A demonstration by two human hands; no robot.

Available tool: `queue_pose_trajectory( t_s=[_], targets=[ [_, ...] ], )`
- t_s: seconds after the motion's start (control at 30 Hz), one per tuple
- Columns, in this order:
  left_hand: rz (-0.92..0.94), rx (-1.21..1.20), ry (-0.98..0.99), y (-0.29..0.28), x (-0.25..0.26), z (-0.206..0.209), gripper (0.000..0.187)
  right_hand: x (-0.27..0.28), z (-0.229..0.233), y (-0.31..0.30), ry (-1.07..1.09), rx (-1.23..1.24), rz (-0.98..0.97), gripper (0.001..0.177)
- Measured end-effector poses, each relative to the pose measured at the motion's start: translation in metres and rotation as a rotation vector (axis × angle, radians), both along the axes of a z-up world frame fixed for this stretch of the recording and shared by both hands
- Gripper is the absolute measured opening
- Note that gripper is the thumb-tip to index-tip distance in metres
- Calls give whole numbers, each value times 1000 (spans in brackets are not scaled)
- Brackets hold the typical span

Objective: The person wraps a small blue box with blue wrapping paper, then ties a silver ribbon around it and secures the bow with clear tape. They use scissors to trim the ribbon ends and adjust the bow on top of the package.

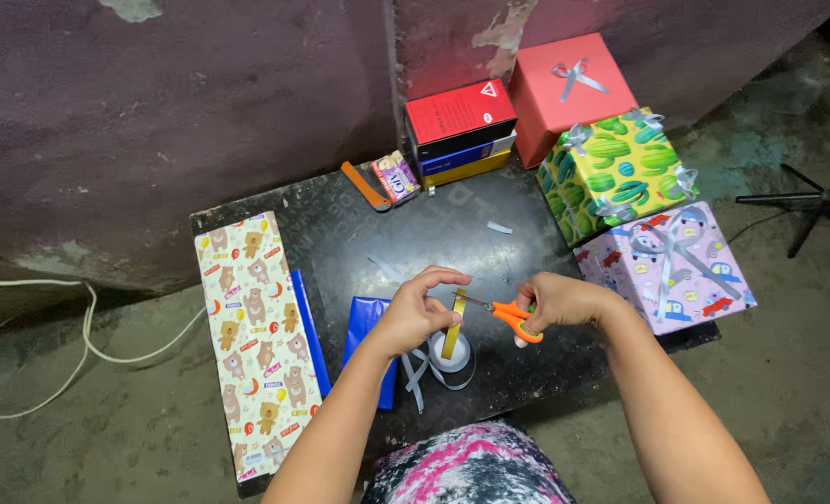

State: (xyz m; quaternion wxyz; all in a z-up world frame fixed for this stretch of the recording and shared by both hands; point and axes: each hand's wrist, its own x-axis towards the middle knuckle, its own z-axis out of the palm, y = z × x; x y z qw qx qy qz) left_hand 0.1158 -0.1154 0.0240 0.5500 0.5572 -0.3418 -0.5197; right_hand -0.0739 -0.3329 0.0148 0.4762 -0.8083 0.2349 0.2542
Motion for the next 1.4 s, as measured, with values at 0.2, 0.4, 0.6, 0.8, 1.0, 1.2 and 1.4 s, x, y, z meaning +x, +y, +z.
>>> queue_pose_trajectory(
  t_s=[0.2,0.4,0.6,0.8,1.0,1.2,1.4],
  targets=[
    [-31,36,-1,-19,-13,-3,50,-17,15,-5,66,24,-102,42],
    [-55,46,10,-37,-26,-3,50,-34,21,-13,84,-19,-123,47],
    [-95,31,7,-56,-37,0,50,-53,17,-26,39,-33,-138,47],
    [-131,47,-15,-71,-43,-7,56,-72,-9,-40,2,33,-237,37],
    [-71,49,15,-95,-50,-50,63,-102,-55,-42,-76,178,-495,23],
    [-26,195,272,-118,-65,-123,70,-125,-134,-22,-211,147,-920,31],
    [12,283,297,-155,-90,-196,70,-120,-203,-5,-163,-183,-1072,31]
  ],
)
